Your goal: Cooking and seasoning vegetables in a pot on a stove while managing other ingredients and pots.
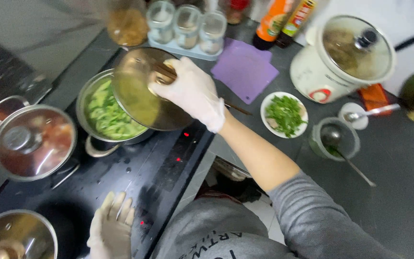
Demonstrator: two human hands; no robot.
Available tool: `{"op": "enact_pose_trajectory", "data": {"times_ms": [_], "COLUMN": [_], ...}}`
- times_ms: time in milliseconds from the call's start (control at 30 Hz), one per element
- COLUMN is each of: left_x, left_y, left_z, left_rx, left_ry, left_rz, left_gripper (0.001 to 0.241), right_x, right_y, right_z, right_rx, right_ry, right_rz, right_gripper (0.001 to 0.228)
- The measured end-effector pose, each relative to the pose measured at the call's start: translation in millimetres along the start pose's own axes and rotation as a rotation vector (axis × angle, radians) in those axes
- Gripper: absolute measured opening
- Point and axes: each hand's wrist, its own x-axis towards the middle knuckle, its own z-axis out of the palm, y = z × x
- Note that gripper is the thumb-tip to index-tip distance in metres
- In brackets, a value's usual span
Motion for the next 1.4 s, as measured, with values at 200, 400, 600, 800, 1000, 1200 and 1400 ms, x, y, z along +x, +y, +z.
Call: {"op": "enact_pose_trajectory", "data": {"times_ms": [200, 400, 600, 800, 1000, 1200, 1400], "left_x": [0.7, -18.3, -23.6, -34.6, -17.0, -24.4, 62.7], "left_y": [-4.4, 10.6, 9.1, 19.1, 17.1, 64.9, 55.6], "left_z": [13.1, 51.5, 54.7, 58.2, 52.1, 86.8, 91.2], "left_rx": [0.02, -0.014, -0.007, -0.029, -0.064, 0.247, 0.268], "left_ry": [-0.043, -0.04, -0.085, -0.045, 0.039, 0.103, 0.165], "left_rz": [-0.033, -0.079, -0.127, -0.116, -0.178, 0.009, 0.209], "left_gripper": [0.059, 0.05, 0.05, 0.059, 0.046, 0.054, 0.049], "right_x": [-50.4, -89.8, -82.4, -73.8, -76.5, -81.9, -16.9], "right_y": [99.4, 164.4, 246.1, 269.0, 260.3, 85.2, 8.7], "right_z": [-19.1, 1.7, 50.5, 62.5, 48.0, -27.5, 15.2], "right_rx": [-0.146, -0.264, -0.347, -0.398, -0.566, 0.4, 0.816], "right_ry": [-0.086, -0.196, -0.112, -0.016, 0.101, 0.454, 0.238], "right_rz": [0.192, 0.424, 0.442, 0.38, 0.171, -0.059, 0.011], "right_gripper": [0.059, 0.05, 0.075, 0.071, 0.079, 0.03, 0.062]}}
